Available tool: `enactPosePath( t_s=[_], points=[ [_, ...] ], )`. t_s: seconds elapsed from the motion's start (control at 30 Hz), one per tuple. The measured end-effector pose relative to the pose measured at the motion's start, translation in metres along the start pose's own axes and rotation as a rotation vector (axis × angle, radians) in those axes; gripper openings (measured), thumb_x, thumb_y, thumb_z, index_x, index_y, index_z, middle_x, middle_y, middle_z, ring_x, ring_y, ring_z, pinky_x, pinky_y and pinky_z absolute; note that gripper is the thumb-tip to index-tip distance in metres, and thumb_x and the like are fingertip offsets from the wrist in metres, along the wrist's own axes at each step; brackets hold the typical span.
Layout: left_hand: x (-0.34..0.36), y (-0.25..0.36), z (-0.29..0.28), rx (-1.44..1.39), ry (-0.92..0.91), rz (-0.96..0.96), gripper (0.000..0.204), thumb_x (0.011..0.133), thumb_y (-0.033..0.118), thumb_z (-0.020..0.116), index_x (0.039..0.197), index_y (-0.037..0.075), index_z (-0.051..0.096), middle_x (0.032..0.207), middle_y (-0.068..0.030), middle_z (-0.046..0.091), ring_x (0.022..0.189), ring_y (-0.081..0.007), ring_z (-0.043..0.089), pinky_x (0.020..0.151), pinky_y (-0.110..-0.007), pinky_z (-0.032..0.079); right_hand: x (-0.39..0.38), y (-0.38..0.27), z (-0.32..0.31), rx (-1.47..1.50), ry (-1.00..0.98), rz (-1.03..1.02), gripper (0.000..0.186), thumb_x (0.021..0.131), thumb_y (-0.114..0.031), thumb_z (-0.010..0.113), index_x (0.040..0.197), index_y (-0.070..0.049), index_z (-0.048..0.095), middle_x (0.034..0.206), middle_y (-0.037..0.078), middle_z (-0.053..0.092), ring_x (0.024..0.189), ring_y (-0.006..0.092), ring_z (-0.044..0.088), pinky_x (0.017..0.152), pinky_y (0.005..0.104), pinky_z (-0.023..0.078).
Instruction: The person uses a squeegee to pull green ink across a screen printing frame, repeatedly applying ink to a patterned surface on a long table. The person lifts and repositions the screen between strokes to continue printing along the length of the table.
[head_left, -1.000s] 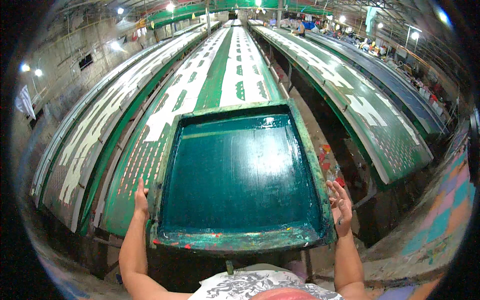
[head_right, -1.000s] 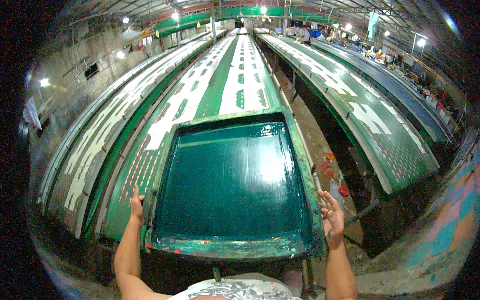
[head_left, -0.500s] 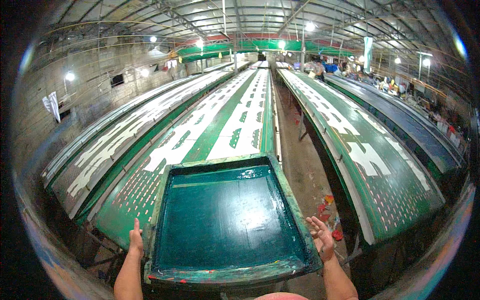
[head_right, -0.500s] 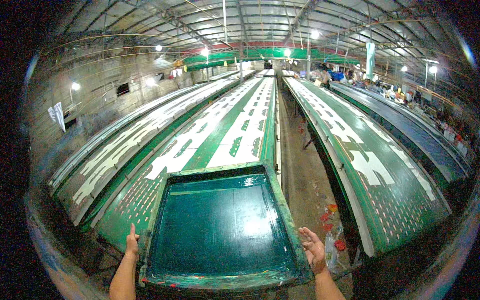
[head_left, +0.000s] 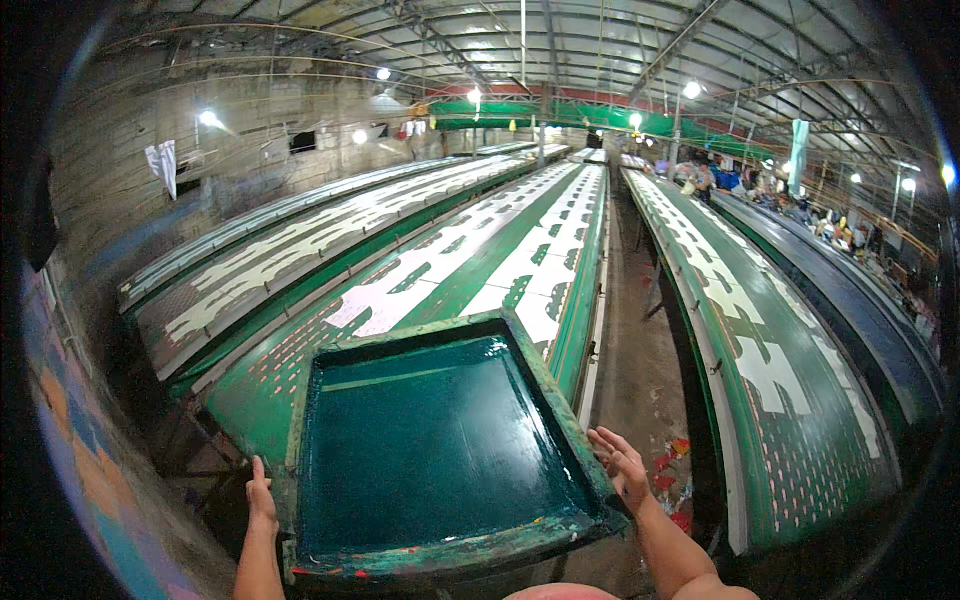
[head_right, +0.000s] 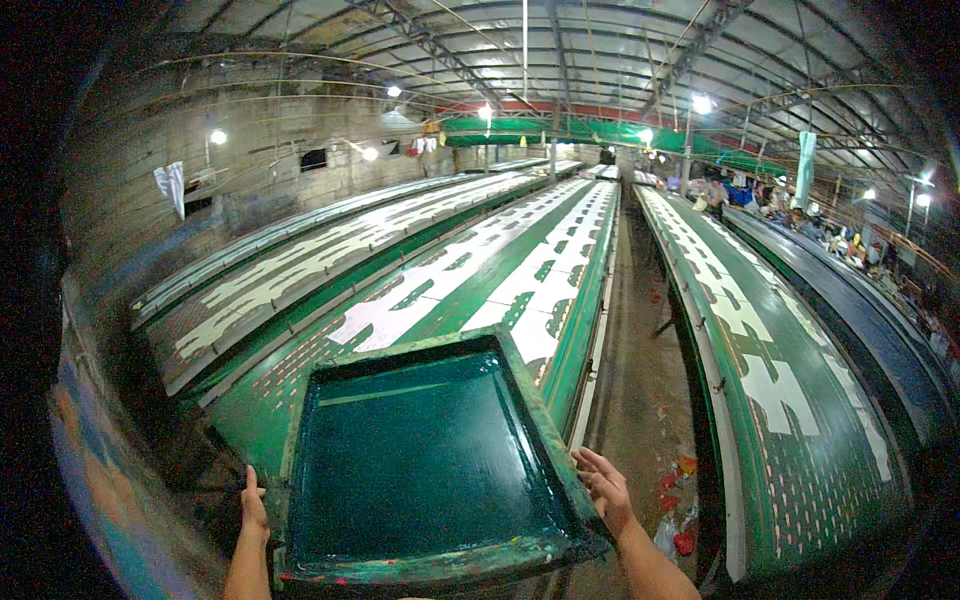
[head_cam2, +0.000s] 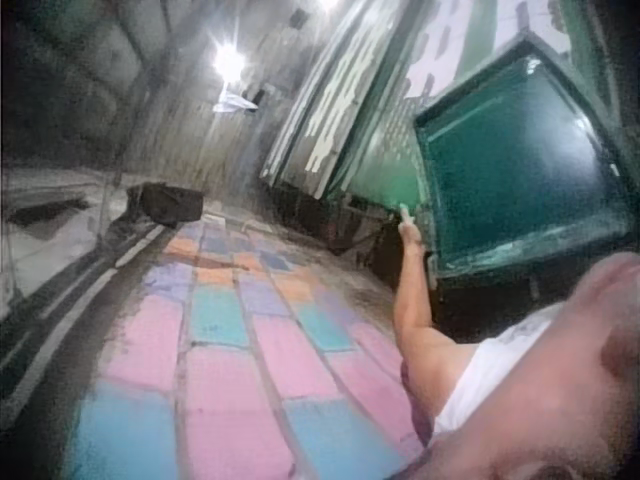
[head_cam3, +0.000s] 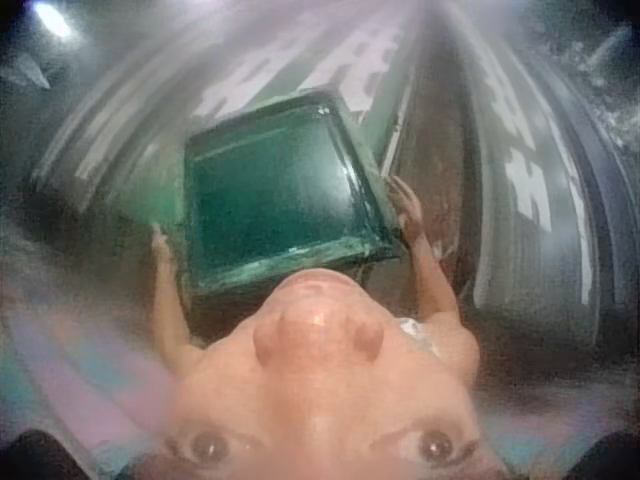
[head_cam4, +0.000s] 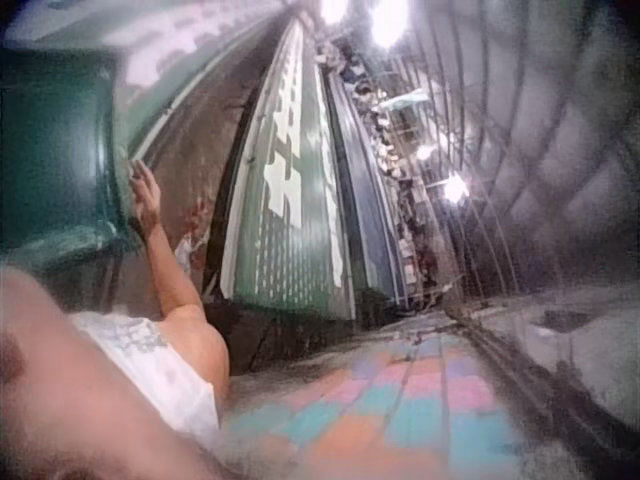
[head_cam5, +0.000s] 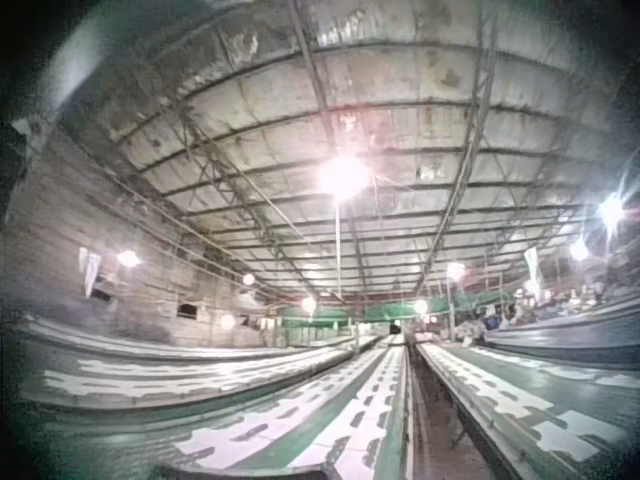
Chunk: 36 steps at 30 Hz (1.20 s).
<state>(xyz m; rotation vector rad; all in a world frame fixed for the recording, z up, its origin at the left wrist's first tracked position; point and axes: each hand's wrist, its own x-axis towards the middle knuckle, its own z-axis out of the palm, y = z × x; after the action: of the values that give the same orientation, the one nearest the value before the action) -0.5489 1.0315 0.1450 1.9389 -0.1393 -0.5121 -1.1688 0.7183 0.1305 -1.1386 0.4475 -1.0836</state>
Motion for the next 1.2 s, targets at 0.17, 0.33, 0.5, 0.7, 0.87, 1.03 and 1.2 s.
enactPosePath(
  t_s=[0.17,0.33,0.5,0.7,0.87,1.03,1.2],
  points=[
    [-0.071,-0.034,-0.029,-0.135,0.172,0.04,0.128,0.091,0.097,0.047,0.166,-0.007,0.036,0.174,-0.0269,0.032,0.163,-0.042,0.026,0.129,-0.069,0.02,0.074,0.028,-0.035,-0.031,-0.14,0.074,0.079,0.099,-0.037,0.074,0.163,0.001,0.048,0.162,0.014,0.058,0.141,0.026,0.057,0.118,0.0392,0.042],
    [-0.116,-0.09,-0.071,-0.235,0.139,0.028,0.108,0.1,0.088,0.046,0.141,-0.01,0.063,0.139,-0.0211,0.067,0.132,-0.0319,0.06,0.116,-0.047,0.044,0.072,0.026,-0.05,0.047,-0.296,0.095,0.092,0.097,-0.05,0.073,0.167,0.0,0.042,0.168,0.018,0.05,0.151,0.0281,0.05,0.123,0.0424,0.035],
    [-0.207,-0.129,-0.152,-0.337,0.179,0.038,0.097,0.103,0.085,0.045,0.113,-0.005,0.08,0.107,-0.012,0.08,0.1,-0.0209,0.073,0.095,-0.036,0.057,0.078,0.053,0.015,0.116,-0.465,0.194,0.08,0.104,-0.042,0.066,0.168,0.0,0.042,0.171,0.019,0.048,0.136,0.024,0.06,0.122,0.0394,0.039],
    [-0.242,-0.15,-0.167,-0.337,0.521,0.037,0.099,0.103,0.086,0.044,0.118,-0.006,0.079,0.112,-0.0142,0.08,0.103,-0.0241,0.074,0.099,-0.038,0.058,0.097,0.099,0.066,0.186,-0.584,0.247,0.075,0.106,-0.036,0.064,0.167,0.001,0.044,0.169,0.018,0.05,0.139,0.0234,0.059,0.121,0.0391,0.039],
    [-0.255,-0.178,-0.169,-0.468,0.386,-0.1,0.101,0.103,0.086,0.042,0.122,-0.007,0.077,0.117,-0.0161,0.079,0.104,-0.0277,0.074,0.101,-0.041,0.057,0.129,0.117,0.085,0.078,-0.661,0.275,0.077,0.104,-0.038,0.067,0.166,0.003,0.044,0.167,0.019,0.052,0.141,0.0288,0.061,0.12,0.0422,0.046],
    [-0.261,-0.189,-0.149,-0.483,0.474,-0.15,0.103,0.103,0.087,0.041,0.124,-0.007,0.076,0.117,-0.0163,0.079,0.113,-0.0251,0.071,0.106,-0.036,0.052,0.182,0.108,0.097,-0.084,-0.802,0.285,0.075,0.1,-0.04,0.066,0.161,0.002,0.053,0.16,0.016,0.058,0.14,0.0266,0.061,0.121,0.0406,0.043],
    [-0.24,-0.183,-0.078,-0.501,0.665,-0.136,0.102,0.103,0.086,0.04,0.125,-0.007,0.075,0.12,-0.0179,0.077,0.119,-0.0242,0.068,0.112,-0.034,0.045,0.259,0.115,0.07,-0.178,-0.848,0.301,0.073,0.099,-0.039,0.068,0.16,-0.001,0.056,0.161,0.013,0.057,0.147,0.0239,0.053,0.125,0.039,0.037]
  ],
)
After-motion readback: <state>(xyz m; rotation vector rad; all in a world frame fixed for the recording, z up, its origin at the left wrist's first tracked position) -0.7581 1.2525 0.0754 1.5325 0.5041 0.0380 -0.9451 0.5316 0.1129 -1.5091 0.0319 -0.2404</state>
